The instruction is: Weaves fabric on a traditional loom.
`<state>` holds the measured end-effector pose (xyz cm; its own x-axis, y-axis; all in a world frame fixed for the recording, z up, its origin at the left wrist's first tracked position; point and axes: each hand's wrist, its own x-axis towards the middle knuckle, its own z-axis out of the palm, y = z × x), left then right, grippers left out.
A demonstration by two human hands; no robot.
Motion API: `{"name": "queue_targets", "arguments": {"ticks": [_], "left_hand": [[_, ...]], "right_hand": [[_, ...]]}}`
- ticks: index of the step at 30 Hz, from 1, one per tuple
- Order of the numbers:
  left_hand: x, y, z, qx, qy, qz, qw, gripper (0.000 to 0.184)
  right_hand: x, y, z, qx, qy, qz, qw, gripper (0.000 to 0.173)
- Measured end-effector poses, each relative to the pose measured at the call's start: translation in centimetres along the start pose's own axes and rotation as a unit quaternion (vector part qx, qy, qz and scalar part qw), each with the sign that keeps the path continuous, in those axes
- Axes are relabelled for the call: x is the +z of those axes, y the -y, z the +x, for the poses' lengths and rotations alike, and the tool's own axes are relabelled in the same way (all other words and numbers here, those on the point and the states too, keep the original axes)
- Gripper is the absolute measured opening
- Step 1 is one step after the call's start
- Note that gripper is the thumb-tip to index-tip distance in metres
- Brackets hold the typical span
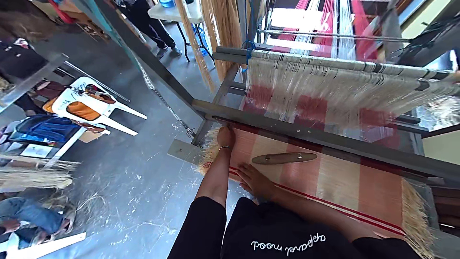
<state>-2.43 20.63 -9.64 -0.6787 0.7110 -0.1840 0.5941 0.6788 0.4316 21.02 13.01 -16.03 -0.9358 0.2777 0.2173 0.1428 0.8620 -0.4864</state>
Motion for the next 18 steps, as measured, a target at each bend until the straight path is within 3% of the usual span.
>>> {"name": "queue_targets", "arguments": {"ticks": [8, 10, 12, 14, 15, 18], "left_hand": [[-5.5, 9.7, 1.1, -0.205, -0.126, -0.131, 0.962, 0.049], [-6.1, 9.4, -0.1, -0.123, -0.158, -0.135, 0.97, 0.044], [-5.2, 7.8, -1.2, 0.069, -0.136, -0.096, 0.984, 0.039], [-3.0, 5.9, -0.8, 0.225, -0.093, -0.045, 0.969, 0.038], [-1.5, 5.2, -0.3, 0.25, -0.078, -0.017, 0.965, 0.039], [-0.9, 6.2, 1.8, 0.208, 0.006, 0.064, 0.976, 0.051]], "right_hand": [[0.1, 0.4, 0.3, 0.009, 0.005, 0.005, 1.0, 0.059], [0.3, 0.5, 0.2, 0.009, -0.005, 0.011, 1.0, 0.056], [0.5, 0.5, 0.3, 0.007, -0.023, 0.002, 1.0, 0.051], [0.5, 0.5, 0.2, 0.004, -0.036, -0.016, 0.999, 0.049], [0.4, 0.5, -0.1, 0.001, -0.038, -0.022, 0.999, 0.048], [0.4, 1.1, 1.0, 0.001, -0.042, -0.03, 0.999, 0.044]]}}
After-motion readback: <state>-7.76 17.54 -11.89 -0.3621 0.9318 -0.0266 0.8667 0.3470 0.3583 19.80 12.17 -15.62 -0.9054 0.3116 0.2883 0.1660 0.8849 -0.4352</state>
